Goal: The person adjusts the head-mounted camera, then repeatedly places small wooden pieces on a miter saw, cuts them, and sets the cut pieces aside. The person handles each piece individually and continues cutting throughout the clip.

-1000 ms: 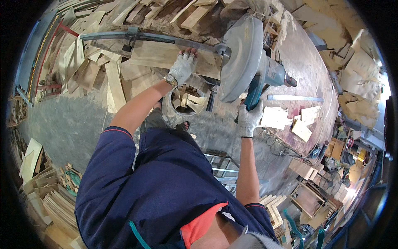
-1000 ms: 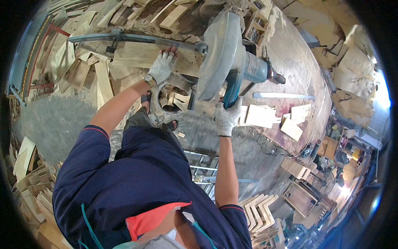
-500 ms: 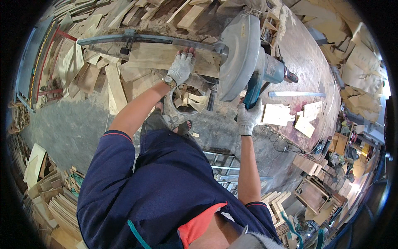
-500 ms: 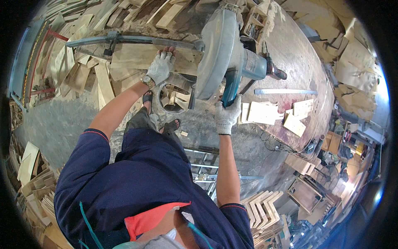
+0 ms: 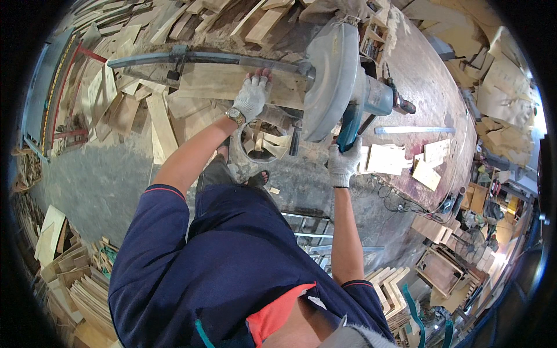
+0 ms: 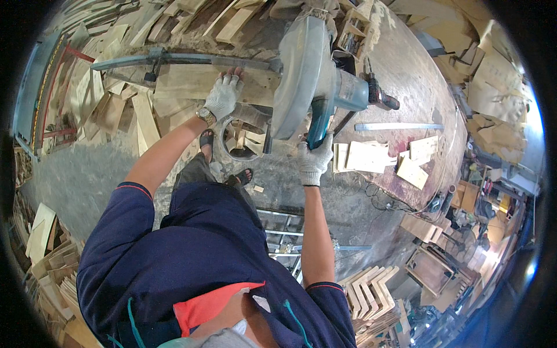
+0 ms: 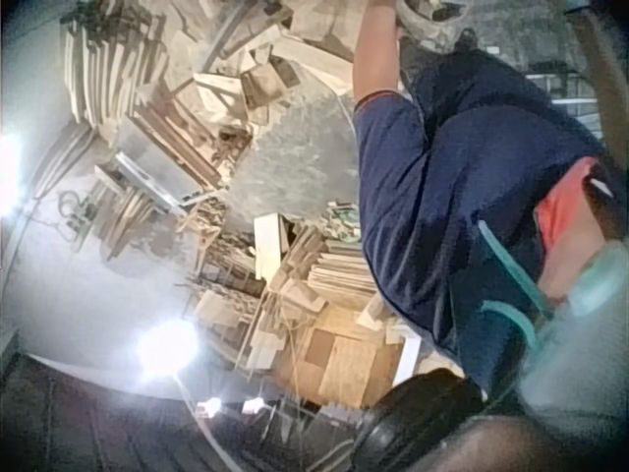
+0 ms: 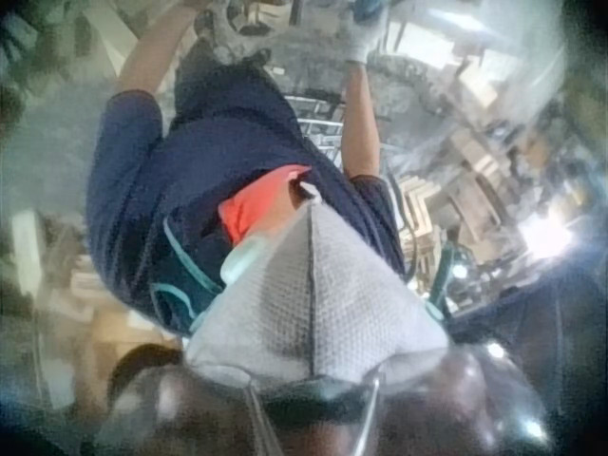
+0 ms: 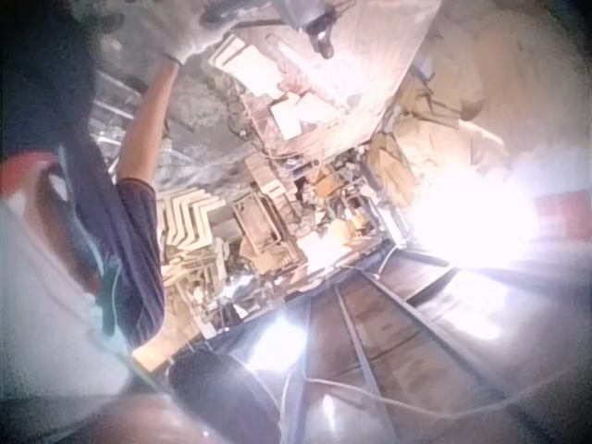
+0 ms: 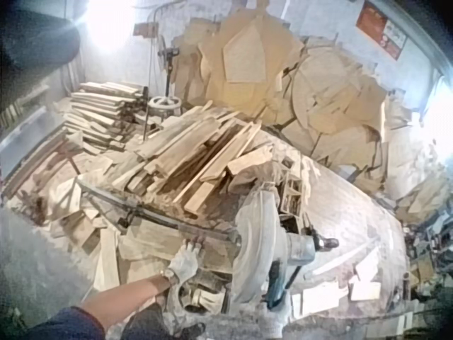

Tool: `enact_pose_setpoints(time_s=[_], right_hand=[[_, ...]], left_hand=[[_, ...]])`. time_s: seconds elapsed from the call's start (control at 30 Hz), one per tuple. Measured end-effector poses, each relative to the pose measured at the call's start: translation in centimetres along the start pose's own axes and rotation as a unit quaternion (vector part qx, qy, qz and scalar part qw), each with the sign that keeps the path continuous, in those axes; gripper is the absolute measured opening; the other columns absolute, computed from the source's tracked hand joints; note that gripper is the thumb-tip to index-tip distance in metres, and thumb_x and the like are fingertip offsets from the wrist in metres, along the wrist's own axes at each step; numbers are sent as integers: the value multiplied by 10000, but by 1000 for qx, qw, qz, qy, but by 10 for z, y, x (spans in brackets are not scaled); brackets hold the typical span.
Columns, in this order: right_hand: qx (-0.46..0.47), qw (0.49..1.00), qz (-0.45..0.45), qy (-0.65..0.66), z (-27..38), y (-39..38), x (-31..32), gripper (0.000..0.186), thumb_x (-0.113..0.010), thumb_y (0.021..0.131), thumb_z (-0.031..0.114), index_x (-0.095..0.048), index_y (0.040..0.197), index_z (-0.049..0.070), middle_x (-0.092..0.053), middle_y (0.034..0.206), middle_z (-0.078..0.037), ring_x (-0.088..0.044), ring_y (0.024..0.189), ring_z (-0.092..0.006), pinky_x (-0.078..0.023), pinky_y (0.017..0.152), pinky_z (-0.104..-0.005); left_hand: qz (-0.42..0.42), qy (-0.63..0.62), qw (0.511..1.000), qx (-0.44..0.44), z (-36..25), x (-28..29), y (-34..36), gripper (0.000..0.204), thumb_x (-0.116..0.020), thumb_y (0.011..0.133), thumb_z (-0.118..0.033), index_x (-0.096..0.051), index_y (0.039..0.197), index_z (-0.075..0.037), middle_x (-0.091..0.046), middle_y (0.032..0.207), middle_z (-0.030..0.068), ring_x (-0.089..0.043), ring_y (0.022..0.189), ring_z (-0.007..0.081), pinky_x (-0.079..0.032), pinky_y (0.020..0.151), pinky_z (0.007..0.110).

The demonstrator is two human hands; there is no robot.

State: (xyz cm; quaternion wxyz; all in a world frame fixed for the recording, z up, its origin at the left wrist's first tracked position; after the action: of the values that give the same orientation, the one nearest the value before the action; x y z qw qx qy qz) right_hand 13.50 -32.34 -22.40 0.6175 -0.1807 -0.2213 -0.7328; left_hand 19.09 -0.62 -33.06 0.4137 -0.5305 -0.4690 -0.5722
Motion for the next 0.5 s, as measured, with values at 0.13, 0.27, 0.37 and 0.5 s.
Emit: enact_pose_setpoints(time_s=[0.13,0.27,0.37,0.5], right_hand=[[14,1000,-12,-24,6,-2,-2,297,-702,803,101,-585,1063,18,-730,818,-119,-699,681,-230,-550,670,-356],[0,1000,-8,-21,-3,-4,-5,302,-704,803,107,-588,1068,21,-732,827,-123,-719,699,-253,-556,676,-370],[5,1000,-15,-16,-11,-5,-8,307,-709,799,115,-589,1066,24,-733,832,-125,-726,712,-261,-561,678,-378],[3,1000,-21,-18,-22,-8,-19,325,-702,800,101,-571,1086,20,-728,855,-110,-715,744,-226,-564,700,-356]], left_hand=[[1,-10,1000,0,-1,0,-1,595,-505,937,-132,-433,1505,33,-435,1581,241,-444,1453,413,-369,1181,576],[17,10,1000,0,-2,1,1,576,-503,942,-120,-444,1494,31,-435,1584,236,-432,1463,410,-365,1182,588],[3,5,1000,3,-3,-1,2,561,-507,942,-111,-465,1483,30,-436,1584,238,-420,1470,412,-365,1179,593],[12,5,1000,2,-3,7,1,577,-553,895,-128,-502,1445,39,-433,1582,250,-424,1470,411,-368,1185,548]])
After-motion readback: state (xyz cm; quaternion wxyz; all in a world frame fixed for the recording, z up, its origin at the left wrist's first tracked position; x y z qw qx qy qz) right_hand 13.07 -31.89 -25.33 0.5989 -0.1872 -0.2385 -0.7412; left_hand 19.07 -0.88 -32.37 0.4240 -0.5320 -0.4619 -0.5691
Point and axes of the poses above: each hand's wrist, its own y-axis towards the middle knuckle, its own x-axis out of the back of the hand, z = x × y, the point moved 1 cm from there along y, towards the middle knuckle
